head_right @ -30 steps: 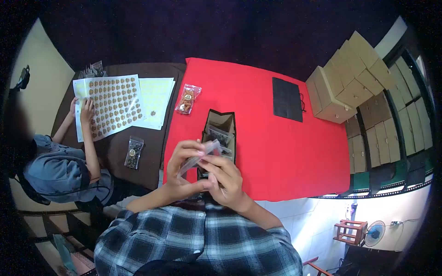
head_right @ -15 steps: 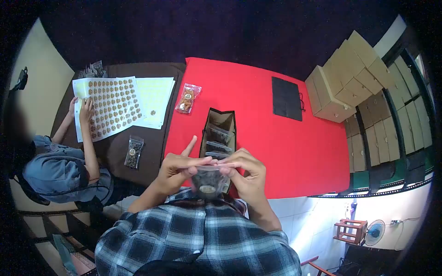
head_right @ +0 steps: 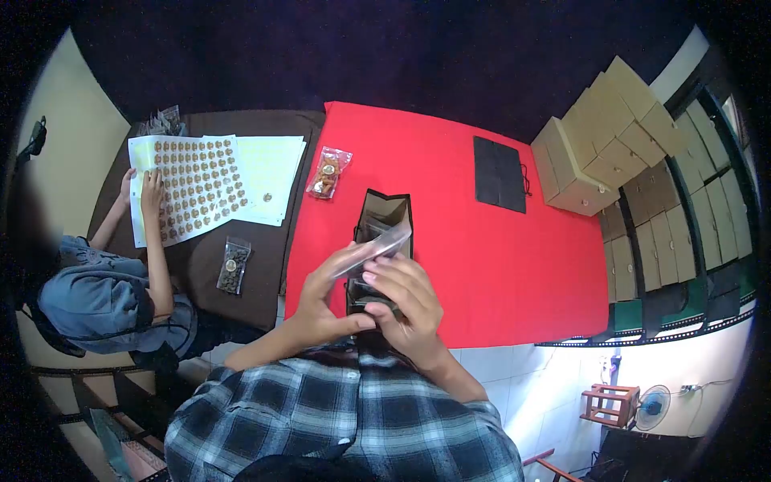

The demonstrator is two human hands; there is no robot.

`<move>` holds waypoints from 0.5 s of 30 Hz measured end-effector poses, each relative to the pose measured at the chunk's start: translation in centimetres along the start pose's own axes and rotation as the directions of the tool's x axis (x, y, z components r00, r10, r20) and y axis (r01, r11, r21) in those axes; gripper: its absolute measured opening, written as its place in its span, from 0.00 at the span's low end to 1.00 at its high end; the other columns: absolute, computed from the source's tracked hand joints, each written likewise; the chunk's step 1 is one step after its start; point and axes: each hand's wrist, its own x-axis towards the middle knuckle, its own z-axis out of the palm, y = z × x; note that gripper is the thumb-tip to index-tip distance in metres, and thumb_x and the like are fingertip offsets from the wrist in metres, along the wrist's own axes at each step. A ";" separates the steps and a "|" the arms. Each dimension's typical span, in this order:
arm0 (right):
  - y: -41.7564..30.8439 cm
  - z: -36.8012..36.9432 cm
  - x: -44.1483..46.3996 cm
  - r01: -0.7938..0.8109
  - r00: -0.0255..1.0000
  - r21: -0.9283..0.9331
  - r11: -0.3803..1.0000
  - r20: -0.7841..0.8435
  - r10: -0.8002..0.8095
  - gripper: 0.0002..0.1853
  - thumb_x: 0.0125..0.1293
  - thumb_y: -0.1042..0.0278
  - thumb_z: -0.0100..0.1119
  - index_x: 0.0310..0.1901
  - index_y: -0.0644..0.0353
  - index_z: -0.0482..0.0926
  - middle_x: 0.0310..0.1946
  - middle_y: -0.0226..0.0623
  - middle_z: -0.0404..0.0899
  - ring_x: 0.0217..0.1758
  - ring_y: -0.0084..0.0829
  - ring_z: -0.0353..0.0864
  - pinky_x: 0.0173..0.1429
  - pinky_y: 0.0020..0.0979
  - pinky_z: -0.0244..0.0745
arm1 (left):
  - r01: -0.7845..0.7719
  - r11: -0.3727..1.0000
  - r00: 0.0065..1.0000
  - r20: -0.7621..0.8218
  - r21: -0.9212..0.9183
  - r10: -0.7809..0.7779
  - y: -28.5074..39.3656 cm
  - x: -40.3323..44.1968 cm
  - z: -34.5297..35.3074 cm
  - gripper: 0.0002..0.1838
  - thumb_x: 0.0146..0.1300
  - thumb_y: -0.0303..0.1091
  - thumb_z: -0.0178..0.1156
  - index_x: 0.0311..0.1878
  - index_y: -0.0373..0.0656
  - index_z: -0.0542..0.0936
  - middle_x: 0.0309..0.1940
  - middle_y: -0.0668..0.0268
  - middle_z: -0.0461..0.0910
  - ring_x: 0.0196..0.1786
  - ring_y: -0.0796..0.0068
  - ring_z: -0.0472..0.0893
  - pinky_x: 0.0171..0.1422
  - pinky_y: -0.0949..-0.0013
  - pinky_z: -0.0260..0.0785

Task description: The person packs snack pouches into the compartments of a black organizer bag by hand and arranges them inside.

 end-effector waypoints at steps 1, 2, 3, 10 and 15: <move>0.4 0.3 -0.7 0.001 1.000 -0.012 1.000 -0.025 -0.001 0.18 0.54 0.70 0.72 0.46 0.62 0.79 0.44 0.41 0.81 0.52 0.42 0.80 0.64 0.47 0.70 | 0.004 0.999 1.000 0.013 0.043 -0.005 -0.5 -0.2 -0.5 0.23 0.56 0.40 0.70 0.54 0.43 0.81 0.56 0.59 0.80 0.65 0.60 0.74 0.77 0.47 0.46; 0.7 0.6 -1.2 -0.001 0.999 -0.025 1.000 -0.051 -0.001 0.20 0.53 0.69 0.73 0.47 0.62 0.79 0.46 0.41 0.80 0.53 0.42 0.79 0.64 0.48 0.69 | 0.009 0.996 1.000 0.026 0.086 -0.011 -0.9 -0.4 -1.0 0.21 0.56 0.38 0.71 0.52 0.44 0.81 0.55 0.60 0.81 0.65 0.62 0.75 0.77 0.46 0.46; 0.7 1.1 -1.4 -0.055 0.980 -0.102 0.993 -0.195 0.034 0.24 0.51 0.65 0.76 0.49 0.61 0.78 0.52 0.40 0.75 0.57 0.41 0.73 0.66 0.46 0.66 | -0.049 0.990 0.998 0.056 0.134 0.042 -1.2 -0.4 -1.4 0.12 0.57 0.32 0.69 0.45 0.46 0.85 0.48 0.63 0.84 0.60 0.65 0.79 0.77 0.44 0.45; 1.1 -0.4 0.1 -0.419 0.908 0.278 0.864 0.112 0.404 0.06 0.56 0.68 0.71 0.30 0.61 0.84 0.41 0.38 0.84 0.49 0.35 0.77 0.62 0.41 0.64 | 0.003 0.999 1.000 0.014 0.053 -0.003 -0.9 -0.5 -1.8 0.09 0.67 0.30 0.58 0.45 0.43 0.85 0.45 0.56 0.85 0.56 0.64 0.82 0.79 0.40 0.32; 0.4 -1.0 0.4 -0.504 0.862 0.320 0.802 0.142 0.486 0.08 0.64 0.68 0.63 0.36 0.64 0.86 0.38 0.38 0.86 0.47 0.33 0.80 0.54 0.33 0.71 | 0.128 0.988 0.967 0.209 0.086 -0.144 -0.5 0.0 -3.5 0.15 0.72 0.36 0.52 0.55 0.44 0.82 0.56 0.61 0.81 0.60 0.64 0.79 0.78 0.40 0.28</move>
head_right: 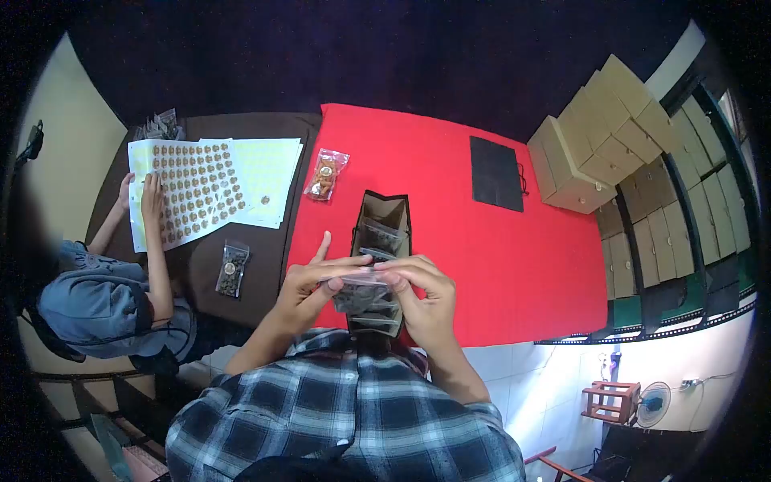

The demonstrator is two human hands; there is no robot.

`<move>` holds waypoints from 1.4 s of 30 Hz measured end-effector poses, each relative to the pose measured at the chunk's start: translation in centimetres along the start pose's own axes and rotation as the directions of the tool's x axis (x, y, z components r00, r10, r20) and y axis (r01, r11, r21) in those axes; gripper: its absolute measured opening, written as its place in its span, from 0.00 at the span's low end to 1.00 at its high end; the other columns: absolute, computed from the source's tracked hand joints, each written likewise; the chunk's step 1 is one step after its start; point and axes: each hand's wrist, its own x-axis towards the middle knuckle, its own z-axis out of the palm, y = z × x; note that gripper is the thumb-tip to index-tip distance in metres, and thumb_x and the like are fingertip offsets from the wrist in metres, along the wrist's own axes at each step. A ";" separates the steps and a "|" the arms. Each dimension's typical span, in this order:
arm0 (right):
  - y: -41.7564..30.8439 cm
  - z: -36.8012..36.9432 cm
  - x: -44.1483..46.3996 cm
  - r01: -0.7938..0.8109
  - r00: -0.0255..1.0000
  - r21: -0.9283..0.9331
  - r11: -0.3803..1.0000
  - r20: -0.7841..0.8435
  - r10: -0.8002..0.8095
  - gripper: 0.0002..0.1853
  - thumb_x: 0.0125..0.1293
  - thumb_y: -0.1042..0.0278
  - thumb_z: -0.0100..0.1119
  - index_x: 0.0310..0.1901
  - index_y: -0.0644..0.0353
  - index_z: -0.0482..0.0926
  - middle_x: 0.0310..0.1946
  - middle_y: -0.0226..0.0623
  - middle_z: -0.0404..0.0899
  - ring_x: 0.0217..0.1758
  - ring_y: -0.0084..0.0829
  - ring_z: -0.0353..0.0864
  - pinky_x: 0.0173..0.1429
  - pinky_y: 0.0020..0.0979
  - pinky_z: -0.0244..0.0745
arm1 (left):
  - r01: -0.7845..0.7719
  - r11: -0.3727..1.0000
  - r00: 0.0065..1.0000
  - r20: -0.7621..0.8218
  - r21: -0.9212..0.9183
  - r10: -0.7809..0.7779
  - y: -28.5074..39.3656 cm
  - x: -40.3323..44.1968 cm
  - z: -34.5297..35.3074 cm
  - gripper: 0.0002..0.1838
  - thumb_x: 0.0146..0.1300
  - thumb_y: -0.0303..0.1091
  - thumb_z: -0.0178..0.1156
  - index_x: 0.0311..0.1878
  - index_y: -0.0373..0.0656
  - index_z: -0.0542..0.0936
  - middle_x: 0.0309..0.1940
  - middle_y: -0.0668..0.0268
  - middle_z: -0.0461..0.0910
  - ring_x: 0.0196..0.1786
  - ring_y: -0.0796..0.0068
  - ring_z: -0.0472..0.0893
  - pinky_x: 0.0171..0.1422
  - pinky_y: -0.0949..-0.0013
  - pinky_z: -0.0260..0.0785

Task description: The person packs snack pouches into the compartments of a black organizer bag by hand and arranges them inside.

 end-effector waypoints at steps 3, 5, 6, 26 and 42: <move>0.3 0.5 0.4 0.045 0.998 -0.004 0.999 -0.045 -0.045 0.08 0.66 0.69 0.61 0.38 0.64 0.86 0.39 0.40 0.86 0.48 0.33 0.80 0.55 0.34 0.71 | 0.001 0.991 1.000 -0.010 0.135 0.001 1.1 0.5 -0.6 0.16 0.71 0.35 0.52 0.58 0.44 0.80 0.59 0.62 0.78 0.64 0.64 0.76 0.78 0.40 0.31; 0.5 0.8 0.1 0.000 0.987 0.079 0.997 -0.159 0.012 0.10 0.68 0.70 0.58 0.39 0.67 0.85 0.41 0.43 0.85 0.49 0.33 0.79 0.55 0.33 0.72 | -0.043 0.985 0.967 -0.241 0.165 0.083 1.5 0.4 -0.2 0.13 0.69 0.35 0.55 0.52 0.42 0.81 0.56 0.59 0.80 0.62 0.63 0.77 0.76 0.42 0.44; 0.3 1.0 0.1 0.014 0.975 0.117 0.993 -0.223 0.012 0.10 0.69 0.70 0.58 0.39 0.68 0.85 0.41 0.43 0.85 0.49 0.33 0.79 0.55 0.33 0.73 | -0.071 0.981 0.941 -0.313 0.183 0.126 1.0 0.2 -0.3 0.12 0.68 0.35 0.56 0.49 0.42 0.82 0.54 0.58 0.81 0.60 0.62 0.78 0.75 0.42 0.48; 0.3 -0.5 -0.5 0.104 0.985 -0.012 0.995 0.142 -0.101 0.08 0.51 0.79 0.68 0.34 0.59 0.87 0.33 0.33 0.86 0.47 0.36 0.80 0.58 0.37 0.70 | -0.241 0.907 0.964 -0.025 0.346 0.266 0.0 -0.5 0.8 0.13 0.68 0.41 0.55 0.39 0.49 0.86 0.36 0.69 0.86 0.49 0.71 0.81 0.79 0.40 0.30; 0.6 -6.1 0.2 -0.183 0.962 0.124 0.975 -0.182 0.203 0.10 0.71 0.71 0.55 0.44 0.70 0.82 0.33 0.41 0.82 0.24 0.28 0.83 0.27 0.24 0.77 | 0.103 0.987 0.922 -0.361 -0.126 -0.142 -2.6 2.0 0.8 0.14 0.72 0.33 0.46 0.51 0.41 0.79 0.52 0.59 0.79 0.52 0.59 0.79 0.71 0.44 0.54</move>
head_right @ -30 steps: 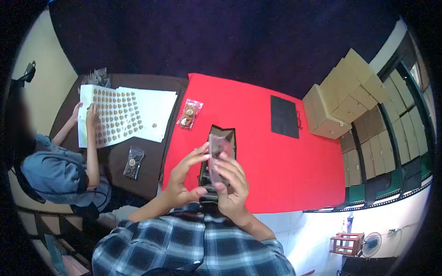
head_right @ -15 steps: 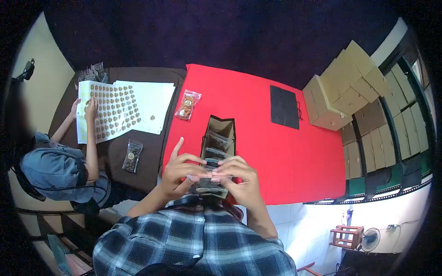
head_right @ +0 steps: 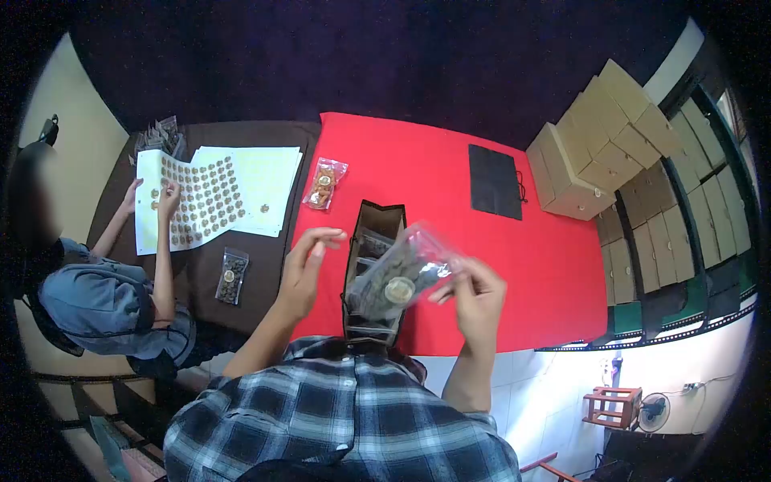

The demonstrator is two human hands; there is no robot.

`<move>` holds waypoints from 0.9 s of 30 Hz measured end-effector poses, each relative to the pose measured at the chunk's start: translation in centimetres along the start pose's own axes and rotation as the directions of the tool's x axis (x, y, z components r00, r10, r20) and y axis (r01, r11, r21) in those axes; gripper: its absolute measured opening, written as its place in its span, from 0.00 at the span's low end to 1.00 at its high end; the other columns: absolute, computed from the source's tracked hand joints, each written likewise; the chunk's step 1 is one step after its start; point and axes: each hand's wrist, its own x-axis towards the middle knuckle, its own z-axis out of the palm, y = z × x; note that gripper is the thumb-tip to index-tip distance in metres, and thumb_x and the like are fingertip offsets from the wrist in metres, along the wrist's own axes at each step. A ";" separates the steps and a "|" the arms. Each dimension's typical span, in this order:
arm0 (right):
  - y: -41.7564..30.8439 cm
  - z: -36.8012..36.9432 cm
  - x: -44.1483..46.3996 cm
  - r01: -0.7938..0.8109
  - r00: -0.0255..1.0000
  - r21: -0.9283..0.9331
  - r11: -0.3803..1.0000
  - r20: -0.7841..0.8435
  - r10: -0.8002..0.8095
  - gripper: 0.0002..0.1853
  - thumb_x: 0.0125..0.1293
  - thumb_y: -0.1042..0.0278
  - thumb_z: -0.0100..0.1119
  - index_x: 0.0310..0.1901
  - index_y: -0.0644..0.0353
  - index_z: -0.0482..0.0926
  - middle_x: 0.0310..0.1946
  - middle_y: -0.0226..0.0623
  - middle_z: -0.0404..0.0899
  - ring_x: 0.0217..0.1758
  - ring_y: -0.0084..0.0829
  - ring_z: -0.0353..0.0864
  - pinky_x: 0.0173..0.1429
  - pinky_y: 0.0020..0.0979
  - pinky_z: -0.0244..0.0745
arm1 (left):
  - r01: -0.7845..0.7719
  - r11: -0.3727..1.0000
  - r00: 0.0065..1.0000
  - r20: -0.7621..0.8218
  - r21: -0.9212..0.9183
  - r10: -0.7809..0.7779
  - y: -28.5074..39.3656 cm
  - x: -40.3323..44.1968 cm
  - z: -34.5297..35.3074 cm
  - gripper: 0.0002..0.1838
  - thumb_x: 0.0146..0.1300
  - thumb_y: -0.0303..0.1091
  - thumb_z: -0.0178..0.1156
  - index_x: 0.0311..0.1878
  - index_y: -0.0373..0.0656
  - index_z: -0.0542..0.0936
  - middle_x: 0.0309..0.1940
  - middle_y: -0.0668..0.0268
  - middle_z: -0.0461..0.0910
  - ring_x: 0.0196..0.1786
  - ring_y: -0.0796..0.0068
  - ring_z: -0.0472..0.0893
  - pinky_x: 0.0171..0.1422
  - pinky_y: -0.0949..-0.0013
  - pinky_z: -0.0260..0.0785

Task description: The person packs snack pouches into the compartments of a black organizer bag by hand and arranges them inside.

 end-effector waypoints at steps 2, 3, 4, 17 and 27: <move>0.5 -0.5 0.9 0.084 0.964 0.031 0.996 -0.257 -0.074 0.13 0.72 0.68 0.55 0.48 0.71 0.79 0.34 0.43 0.82 0.24 0.29 0.83 0.27 0.25 0.78 | -0.190 0.907 0.982 0.094 0.375 0.167 -2.6 0.6 0.1 0.13 0.71 0.33 0.47 0.49 0.42 0.79 0.53 0.58 0.79 0.55 0.56 0.77 0.70 0.47 0.56; 0.8 -0.5 1.4 0.114 0.949 0.022 0.993 -0.300 -0.102 0.13 0.72 0.68 0.55 0.48 0.71 0.79 0.34 0.42 0.82 0.24 0.30 0.84 0.28 0.26 0.78 | -0.285 0.795 0.958 0.163 0.535 0.234 -3.4 0.8 0.2 0.12 0.70 0.33 0.48 0.47 0.42 0.80 0.53 0.57 0.79 0.57 0.54 0.76 0.70 0.49 0.56; 1.0 -0.4 1.8 0.143 0.930 0.011 0.990 -0.343 -0.131 0.13 0.72 0.68 0.55 0.48 0.71 0.78 0.33 0.42 0.82 0.25 0.30 0.84 0.28 0.26 0.79 | -0.286 0.795 0.956 0.212 0.535 0.202 -3.8 0.6 0.8 0.11 0.68 0.32 0.50 0.47 0.43 0.80 0.56 0.56 0.76 0.62 0.50 0.72 0.72 0.47 0.54; 7.4 2.9 5.8 0.122 0.981 0.098 0.988 -0.163 -0.105 0.12 0.71 0.72 0.55 0.50 0.71 0.80 0.40 0.40 0.80 0.35 0.30 0.85 0.37 0.26 0.82 | -0.410 0.427 0.860 0.498 0.806 -0.113 -12.0 2.6 5.3 0.24 0.70 0.49 0.50 0.50 0.34 0.79 0.60 0.43 0.69 0.71 0.39 0.59 0.76 0.47 0.50; 12.7 5.1 7.9 0.147 0.987 -0.460 0.876 0.130 -0.097 0.09 0.63 0.74 0.57 0.42 0.66 0.83 0.38 0.50 0.82 0.39 0.44 0.84 0.44 0.37 0.80 | -0.447 0.320 0.825 0.524 0.835 -0.214 -11.0 -0.1 6.2 0.29 0.68 0.50 0.52 0.59 0.31 0.74 0.67 0.44 0.63 0.72 0.41 0.58 0.78 0.49 0.47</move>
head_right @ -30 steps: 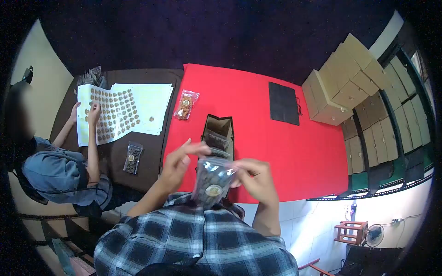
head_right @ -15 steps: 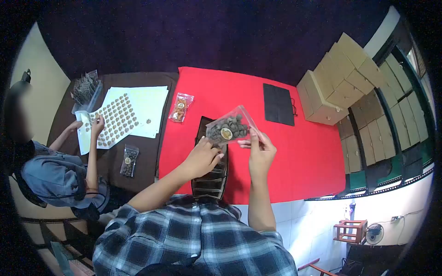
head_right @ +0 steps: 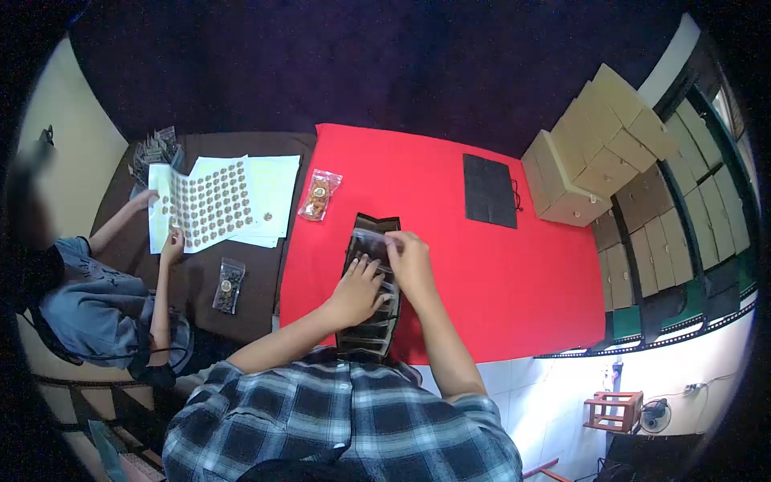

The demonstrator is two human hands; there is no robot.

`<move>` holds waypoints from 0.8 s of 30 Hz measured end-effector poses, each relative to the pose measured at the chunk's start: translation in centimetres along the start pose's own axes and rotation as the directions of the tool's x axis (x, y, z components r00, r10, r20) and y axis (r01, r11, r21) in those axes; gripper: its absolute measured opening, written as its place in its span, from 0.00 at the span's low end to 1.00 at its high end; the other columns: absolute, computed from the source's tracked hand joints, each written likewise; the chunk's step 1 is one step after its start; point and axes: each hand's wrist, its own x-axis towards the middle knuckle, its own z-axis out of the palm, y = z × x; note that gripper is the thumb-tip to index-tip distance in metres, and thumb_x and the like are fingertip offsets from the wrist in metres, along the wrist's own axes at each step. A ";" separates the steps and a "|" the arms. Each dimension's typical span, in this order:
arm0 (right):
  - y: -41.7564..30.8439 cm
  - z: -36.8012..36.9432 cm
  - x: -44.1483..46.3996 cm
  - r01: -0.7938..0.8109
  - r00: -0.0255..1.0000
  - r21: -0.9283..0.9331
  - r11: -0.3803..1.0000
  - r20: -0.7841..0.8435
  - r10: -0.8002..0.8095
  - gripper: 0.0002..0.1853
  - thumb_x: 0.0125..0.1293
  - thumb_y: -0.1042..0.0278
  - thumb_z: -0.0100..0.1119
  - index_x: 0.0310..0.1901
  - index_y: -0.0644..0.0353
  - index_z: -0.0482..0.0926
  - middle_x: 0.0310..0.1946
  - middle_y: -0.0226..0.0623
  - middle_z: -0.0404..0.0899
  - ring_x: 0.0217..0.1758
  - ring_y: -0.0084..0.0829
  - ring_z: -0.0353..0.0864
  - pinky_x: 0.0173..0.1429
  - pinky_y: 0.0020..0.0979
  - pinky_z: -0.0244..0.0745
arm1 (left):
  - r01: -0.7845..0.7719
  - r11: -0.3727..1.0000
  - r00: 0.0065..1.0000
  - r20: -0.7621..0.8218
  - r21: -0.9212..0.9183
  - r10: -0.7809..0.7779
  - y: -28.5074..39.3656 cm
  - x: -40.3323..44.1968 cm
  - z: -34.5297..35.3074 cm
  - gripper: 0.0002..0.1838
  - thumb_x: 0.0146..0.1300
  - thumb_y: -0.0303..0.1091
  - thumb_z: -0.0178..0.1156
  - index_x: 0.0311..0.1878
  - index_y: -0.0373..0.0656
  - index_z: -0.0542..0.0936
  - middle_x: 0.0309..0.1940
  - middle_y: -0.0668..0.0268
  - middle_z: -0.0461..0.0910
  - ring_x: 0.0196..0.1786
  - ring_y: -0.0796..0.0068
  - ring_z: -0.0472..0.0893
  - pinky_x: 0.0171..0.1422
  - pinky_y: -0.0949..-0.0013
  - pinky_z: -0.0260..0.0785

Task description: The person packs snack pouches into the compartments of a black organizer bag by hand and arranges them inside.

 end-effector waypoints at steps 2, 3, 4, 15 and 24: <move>0.0 0.6 0.2 0.108 0.993 -0.384 0.917 0.091 -0.079 0.08 0.58 0.75 0.61 0.38 0.66 0.84 0.33 0.46 0.84 0.39 0.40 0.84 0.45 0.38 0.77 | 0.000 1.000 0.999 -0.033 0.018 0.000 0.5 -0.4 0.8 0.31 0.68 0.50 0.53 0.61 0.31 0.72 0.66 0.44 0.63 0.72 0.41 0.58 0.78 0.49 0.46; -0.2 1.1 0.3 0.179 0.981 -0.547 0.817 0.164 -0.105 0.07 0.56 0.74 0.61 0.36 0.64 0.84 0.32 0.45 0.84 0.39 0.41 0.83 0.46 0.38 0.75 | 0.001 1.000 0.999 -0.051 0.028 0.000 0.6 -0.6 1.1 0.32 0.67 0.50 0.53 0.63 0.31 0.71 0.66 0.44 0.63 0.72 0.41 0.58 0.78 0.49 0.46; -0.3 1.6 0.7 0.253 0.964 -0.684 0.685 0.240 -0.116 0.06 0.55 0.73 0.61 0.33 0.63 0.85 0.31 0.44 0.84 0.39 0.41 0.82 0.47 0.39 0.73 | 0.002 0.999 1.000 -0.004 0.050 -0.002 0.9 -0.6 0.8 0.33 0.66 0.51 0.54 0.63 0.31 0.70 0.67 0.45 0.63 0.72 0.41 0.58 0.78 0.49 0.46; 4.5 9.2 4.5 0.515 0.784 -0.792 0.327 0.590 0.194 0.09 0.60 0.64 0.57 0.32 0.54 0.87 0.37 0.39 0.87 0.44 0.39 0.86 0.50 0.36 0.74 | 0.035 0.995 0.990 0.135 0.097 -0.048 2.1 -2.2 0.2 0.32 0.64 0.53 0.58 0.62 0.37 0.73 0.69 0.45 0.59 0.74 0.41 0.54 0.77 0.44 0.45; 6.2 8.9 7.8 0.471 0.481 -0.601 0.646 0.789 0.383 0.12 0.46 0.75 0.63 0.34 0.69 0.84 0.37 0.58 0.83 0.44 0.52 0.84 0.46 0.44 0.79 | 0.131 0.933 0.901 -0.353 -0.335 -0.253 -0.7 -3.1 -3.4 0.36 0.54 0.28 0.64 0.69 0.48 0.64 0.69 0.44 0.57 0.72 0.39 0.58 0.75 0.42 0.50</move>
